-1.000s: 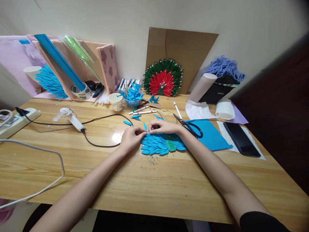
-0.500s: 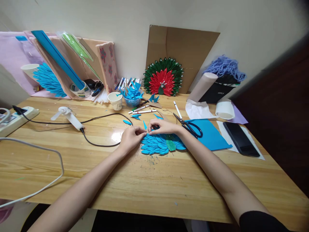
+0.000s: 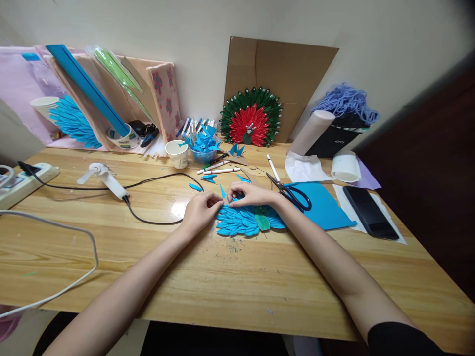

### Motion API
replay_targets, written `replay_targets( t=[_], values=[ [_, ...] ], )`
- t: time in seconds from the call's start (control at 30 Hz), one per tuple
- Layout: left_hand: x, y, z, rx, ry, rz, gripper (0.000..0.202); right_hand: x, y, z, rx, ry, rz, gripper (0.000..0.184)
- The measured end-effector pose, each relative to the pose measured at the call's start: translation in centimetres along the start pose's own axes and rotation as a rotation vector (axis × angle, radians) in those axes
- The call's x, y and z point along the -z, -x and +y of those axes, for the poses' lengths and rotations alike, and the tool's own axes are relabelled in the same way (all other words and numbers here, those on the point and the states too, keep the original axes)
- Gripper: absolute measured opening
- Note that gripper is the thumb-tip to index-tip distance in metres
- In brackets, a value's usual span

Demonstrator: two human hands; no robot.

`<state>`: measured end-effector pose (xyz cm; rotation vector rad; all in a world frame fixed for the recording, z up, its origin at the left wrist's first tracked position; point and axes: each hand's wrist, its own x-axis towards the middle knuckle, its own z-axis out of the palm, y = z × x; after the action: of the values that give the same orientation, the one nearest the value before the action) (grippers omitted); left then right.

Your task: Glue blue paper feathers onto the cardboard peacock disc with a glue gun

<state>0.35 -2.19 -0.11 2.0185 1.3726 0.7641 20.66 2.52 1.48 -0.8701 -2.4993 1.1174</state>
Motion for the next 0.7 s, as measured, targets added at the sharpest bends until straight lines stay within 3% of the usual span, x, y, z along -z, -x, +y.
replay_targets(
  t=[0.7],
  values=[
    [0.38, 0.42, 0.60, -0.085, -0.280, -0.020, 0.017, -0.03, -0.08, -0.01, 0.003, 0.039, 0.004, 0.018]
  ],
)
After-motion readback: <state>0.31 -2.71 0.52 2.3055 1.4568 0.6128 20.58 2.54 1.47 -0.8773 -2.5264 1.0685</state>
